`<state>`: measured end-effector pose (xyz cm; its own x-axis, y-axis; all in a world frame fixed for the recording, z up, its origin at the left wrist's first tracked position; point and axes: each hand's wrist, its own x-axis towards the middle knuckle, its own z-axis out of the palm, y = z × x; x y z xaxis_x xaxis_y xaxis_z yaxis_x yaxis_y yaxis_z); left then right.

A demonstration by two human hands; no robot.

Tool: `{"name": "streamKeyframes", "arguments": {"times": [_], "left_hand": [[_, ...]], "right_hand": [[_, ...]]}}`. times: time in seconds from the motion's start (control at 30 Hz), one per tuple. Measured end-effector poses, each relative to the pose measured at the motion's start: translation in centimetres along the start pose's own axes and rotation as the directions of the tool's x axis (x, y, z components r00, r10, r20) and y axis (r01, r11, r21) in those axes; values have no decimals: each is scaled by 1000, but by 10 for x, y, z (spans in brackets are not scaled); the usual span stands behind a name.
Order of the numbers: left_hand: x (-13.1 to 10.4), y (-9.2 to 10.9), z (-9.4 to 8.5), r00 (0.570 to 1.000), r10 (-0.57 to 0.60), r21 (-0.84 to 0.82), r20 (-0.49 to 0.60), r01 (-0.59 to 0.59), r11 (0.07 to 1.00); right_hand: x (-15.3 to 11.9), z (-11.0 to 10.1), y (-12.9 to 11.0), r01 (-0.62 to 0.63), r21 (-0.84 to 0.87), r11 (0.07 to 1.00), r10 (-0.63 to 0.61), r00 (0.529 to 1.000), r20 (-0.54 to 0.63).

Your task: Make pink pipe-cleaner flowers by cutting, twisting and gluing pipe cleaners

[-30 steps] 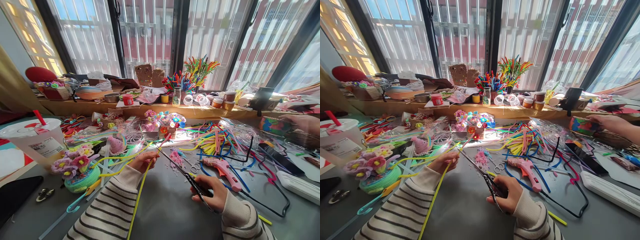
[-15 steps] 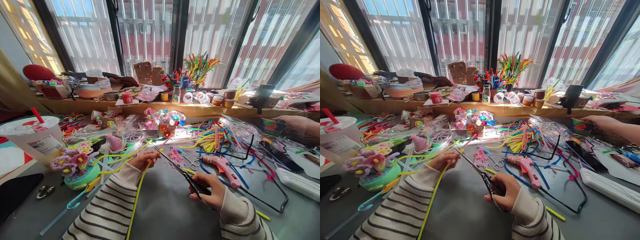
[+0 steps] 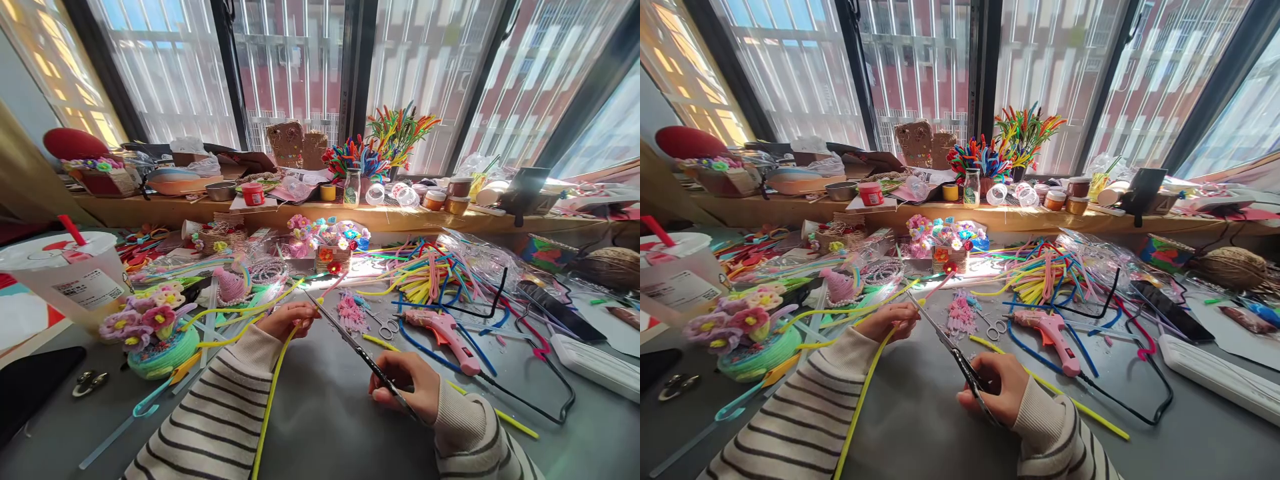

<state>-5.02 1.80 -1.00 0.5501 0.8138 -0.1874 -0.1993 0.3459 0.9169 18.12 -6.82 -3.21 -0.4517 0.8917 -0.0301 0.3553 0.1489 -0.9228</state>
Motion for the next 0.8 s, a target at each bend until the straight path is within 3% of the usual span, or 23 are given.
{"name": "streamKeyframes", "arguments": {"times": [0.33,0.5,0.8], "left_hand": [[4,0,-2,999,-3,79,-39,6,997],[3,1,-3,998,44,118,-34,-40,992],[3,-3,-2,1000,5,164,4,-6,986]], "right_hand": [[-9,-6,-17,-81,116,990,66,989,130],[-13,-9,-23,-120,39,992,115,986,121],[-9,-2,-14,-109,157,982,98,992,77]]}}
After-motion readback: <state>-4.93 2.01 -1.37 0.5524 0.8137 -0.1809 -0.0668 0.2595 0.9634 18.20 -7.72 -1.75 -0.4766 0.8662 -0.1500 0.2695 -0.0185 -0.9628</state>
